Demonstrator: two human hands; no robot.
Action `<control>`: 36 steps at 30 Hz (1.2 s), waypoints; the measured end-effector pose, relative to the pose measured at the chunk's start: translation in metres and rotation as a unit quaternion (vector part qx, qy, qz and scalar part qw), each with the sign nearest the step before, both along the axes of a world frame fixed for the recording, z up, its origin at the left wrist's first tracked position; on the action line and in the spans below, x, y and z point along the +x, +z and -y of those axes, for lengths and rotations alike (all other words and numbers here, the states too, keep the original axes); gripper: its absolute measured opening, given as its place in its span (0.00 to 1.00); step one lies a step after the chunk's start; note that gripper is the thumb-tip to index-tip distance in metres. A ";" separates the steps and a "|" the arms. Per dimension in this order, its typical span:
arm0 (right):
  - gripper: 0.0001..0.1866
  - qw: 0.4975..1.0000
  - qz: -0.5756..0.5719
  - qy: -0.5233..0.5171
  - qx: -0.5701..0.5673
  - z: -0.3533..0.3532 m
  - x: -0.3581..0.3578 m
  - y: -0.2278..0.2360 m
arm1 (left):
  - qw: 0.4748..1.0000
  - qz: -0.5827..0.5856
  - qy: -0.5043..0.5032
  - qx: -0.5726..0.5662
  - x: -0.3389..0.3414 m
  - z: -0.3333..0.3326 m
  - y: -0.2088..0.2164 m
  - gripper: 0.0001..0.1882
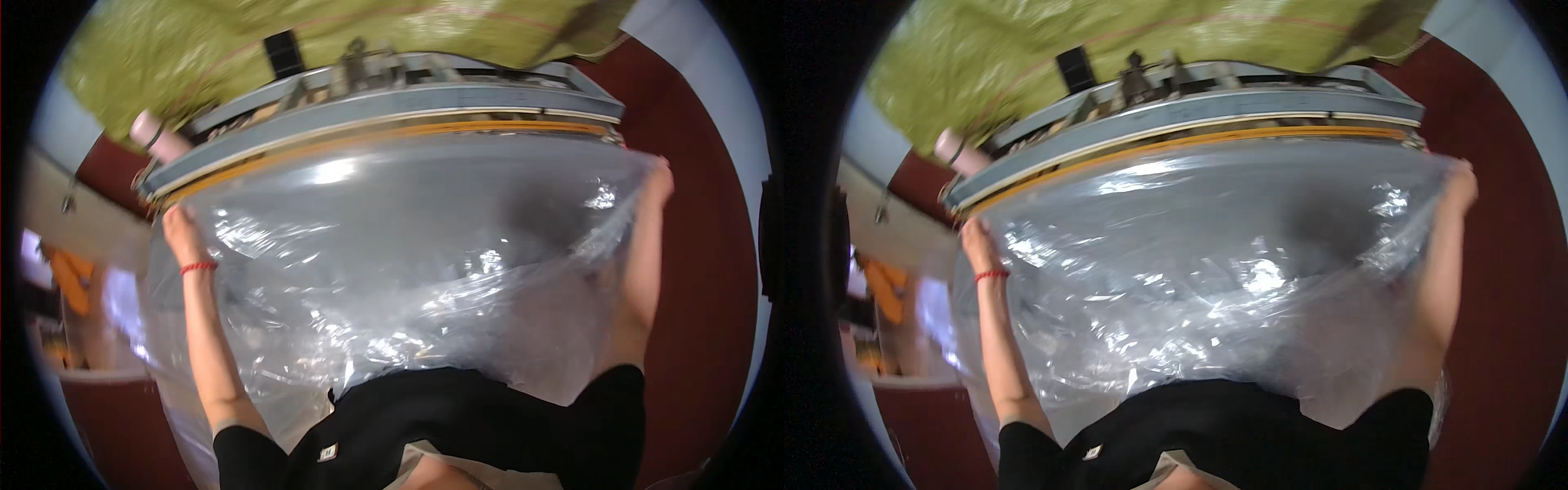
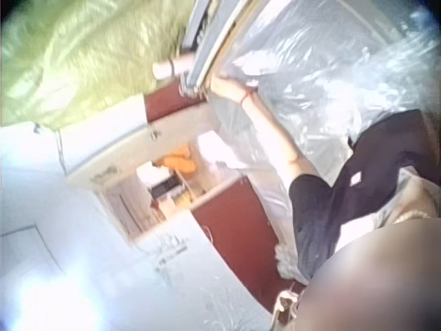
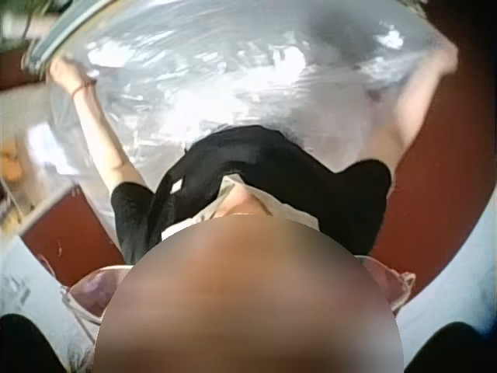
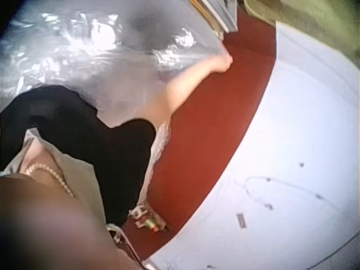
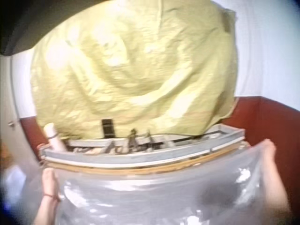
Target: Wrapping a large gray part in plastic film and sealing it with a manual heat sealer.
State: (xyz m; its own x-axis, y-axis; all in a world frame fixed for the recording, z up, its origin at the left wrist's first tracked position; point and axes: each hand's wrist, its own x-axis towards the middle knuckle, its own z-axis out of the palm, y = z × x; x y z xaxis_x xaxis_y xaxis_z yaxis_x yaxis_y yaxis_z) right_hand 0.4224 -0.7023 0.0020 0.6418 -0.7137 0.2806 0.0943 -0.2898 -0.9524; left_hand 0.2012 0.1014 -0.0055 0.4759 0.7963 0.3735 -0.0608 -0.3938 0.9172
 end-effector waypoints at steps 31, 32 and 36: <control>0.17 0.990 -0.035 0.132 0.029 -0.083 0.070 -0.047 | 0.988 0.087 -0.027 -0.129 0.056 -0.106 -0.074 0.04; 0.18 0.986 -0.029 0.136 -0.092 -0.091 0.054 -0.030 | 0.986 0.064 -0.093 -0.123 0.045 -0.103 -0.070 0.03; 0.14 0.974 -0.029 0.033 -0.221 -0.058 0.014 -0.014 | 0.984 -0.016 -0.174 -0.029 0.000 -0.055 -0.027 0.03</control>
State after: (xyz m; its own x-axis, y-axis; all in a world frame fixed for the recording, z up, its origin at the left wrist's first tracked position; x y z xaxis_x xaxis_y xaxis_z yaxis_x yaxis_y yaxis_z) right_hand 0.4365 -0.6439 -0.0122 0.7055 -0.4884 0.5136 0.0767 -0.6678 -0.7404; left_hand 0.2016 0.1565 -0.0321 0.7341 0.6032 0.3118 -0.1528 -0.3007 0.9414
